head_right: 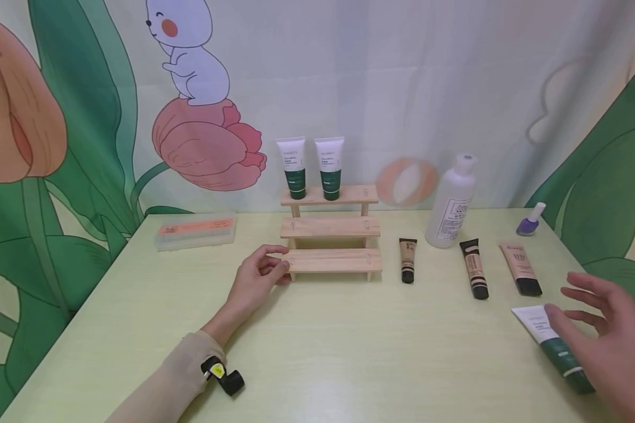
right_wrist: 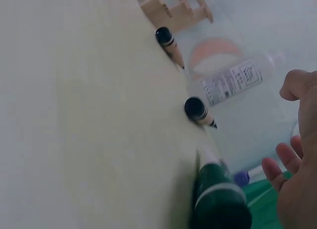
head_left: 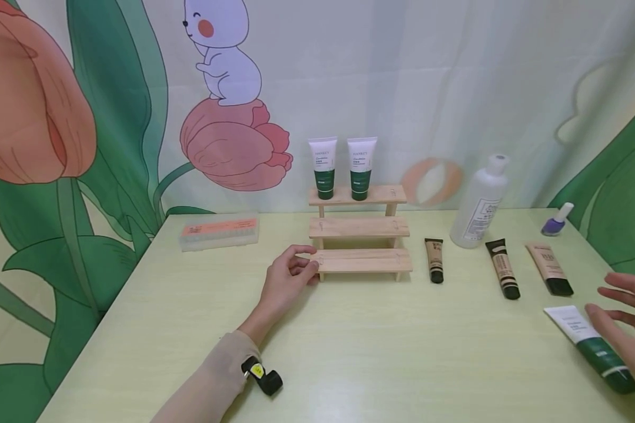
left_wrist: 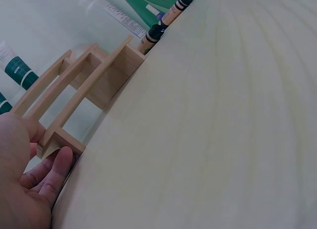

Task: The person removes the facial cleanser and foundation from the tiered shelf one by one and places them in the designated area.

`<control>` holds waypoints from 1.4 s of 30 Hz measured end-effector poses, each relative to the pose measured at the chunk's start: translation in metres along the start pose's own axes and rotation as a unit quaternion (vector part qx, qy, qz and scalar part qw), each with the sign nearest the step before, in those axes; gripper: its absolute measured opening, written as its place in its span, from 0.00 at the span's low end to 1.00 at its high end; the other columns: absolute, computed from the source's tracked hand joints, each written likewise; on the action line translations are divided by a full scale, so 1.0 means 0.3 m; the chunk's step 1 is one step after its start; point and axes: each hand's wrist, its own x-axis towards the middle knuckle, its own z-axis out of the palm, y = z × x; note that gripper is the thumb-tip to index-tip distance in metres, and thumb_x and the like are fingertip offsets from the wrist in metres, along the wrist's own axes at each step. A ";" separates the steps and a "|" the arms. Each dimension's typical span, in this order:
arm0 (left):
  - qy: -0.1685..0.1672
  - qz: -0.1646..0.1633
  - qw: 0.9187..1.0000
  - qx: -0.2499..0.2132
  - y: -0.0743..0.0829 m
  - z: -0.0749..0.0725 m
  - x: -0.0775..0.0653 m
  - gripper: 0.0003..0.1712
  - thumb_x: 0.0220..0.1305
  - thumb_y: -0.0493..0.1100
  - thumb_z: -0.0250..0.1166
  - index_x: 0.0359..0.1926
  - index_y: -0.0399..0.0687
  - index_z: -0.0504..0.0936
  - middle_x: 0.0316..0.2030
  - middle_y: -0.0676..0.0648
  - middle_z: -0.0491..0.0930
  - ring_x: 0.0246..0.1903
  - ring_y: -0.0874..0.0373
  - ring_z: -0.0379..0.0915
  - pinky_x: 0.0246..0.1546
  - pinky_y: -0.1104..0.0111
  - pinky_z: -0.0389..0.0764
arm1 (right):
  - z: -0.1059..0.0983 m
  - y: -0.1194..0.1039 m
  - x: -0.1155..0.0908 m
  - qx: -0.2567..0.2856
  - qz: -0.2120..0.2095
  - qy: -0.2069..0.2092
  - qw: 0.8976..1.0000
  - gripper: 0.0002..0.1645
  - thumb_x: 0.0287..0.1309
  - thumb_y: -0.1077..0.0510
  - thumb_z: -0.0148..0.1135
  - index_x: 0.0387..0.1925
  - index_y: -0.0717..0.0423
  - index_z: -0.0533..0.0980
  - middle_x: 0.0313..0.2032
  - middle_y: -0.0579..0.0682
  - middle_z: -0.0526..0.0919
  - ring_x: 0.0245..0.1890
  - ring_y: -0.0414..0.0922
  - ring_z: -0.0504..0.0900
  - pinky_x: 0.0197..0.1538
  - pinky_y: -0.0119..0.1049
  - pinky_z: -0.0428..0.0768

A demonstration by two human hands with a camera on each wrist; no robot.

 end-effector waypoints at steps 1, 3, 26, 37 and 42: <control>0.000 0.000 1.000 0.000 0.000 -0.001 0.000 0.15 0.80 0.40 0.71 0.63 0.53 0.86 0.42 0.44 0.91 0.36 0.51 0.92 0.44 0.64 0.93 | 0.004 -0.019 0.010 0.012 -0.008 -0.004 1.000 0.39 0.79 0.69 0.62 0.83 0.44 0.65 0.65 0.22 0.69 0.58 0.18 0.68 0.53 0.08 0.69; 0.000 0.000 1.000 -0.002 -0.001 -0.002 0.001 0.15 0.80 0.40 0.71 0.63 0.53 0.86 0.42 0.44 0.91 0.37 0.51 0.92 0.44 0.64 0.93 | 0.015 -0.056 0.031 0.031 -0.025 -0.016 0.999 0.39 0.80 0.69 0.60 0.84 0.45 0.63 0.65 0.21 0.68 0.60 0.19 0.68 0.55 0.08 0.69; -0.002 0.002 1.000 -0.004 -0.002 -0.003 0.001 0.15 0.80 0.40 0.71 0.63 0.51 0.86 0.42 0.44 0.92 0.36 0.52 0.92 0.44 0.65 0.93 | 0.298 -0.458 0.225 0.419 -0.118 -0.116 0.893 0.37 0.66 0.82 0.66 0.74 0.65 0.72 0.65 0.58 0.80 0.62 0.48 0.85 0.58 0.28 0.87; -0.005 -0.003 1.000 -0.007 -0.003 -0.002 -0.001 0.15 0.80 0.40 0.71 0.63 0.52 0.86 0.42 0.44 0.91 0.36 0.51 0.92 0.44 0.63 0.94 | 0.487 -0.553 0.308 0.388 -0.130 -0.141 0.902 0.35 0.68 0.73 0.72 0.73 0.56 0.75 0.63 0.53 0.80 0.59 0.48 0.84 0.54 0.25 0.88; -0.005 0.000 1.000 -0.008 -0.003 -0.005 -0.001 0.15 0.80 0.40 0.71 0.63 0.53 0.86 0.42 0.44 0.91 0.37 0.51 0.92 0.45 0.63 0.94 | 0.563 -0.590 0.336 0.365 -0.134 -0.149 0.909 0.33 0.71 0.68 0.73 0.73 0.52 0.76 0.63 0.51 0.80 0.61 0.51 0.84 0.55 0.26 0.87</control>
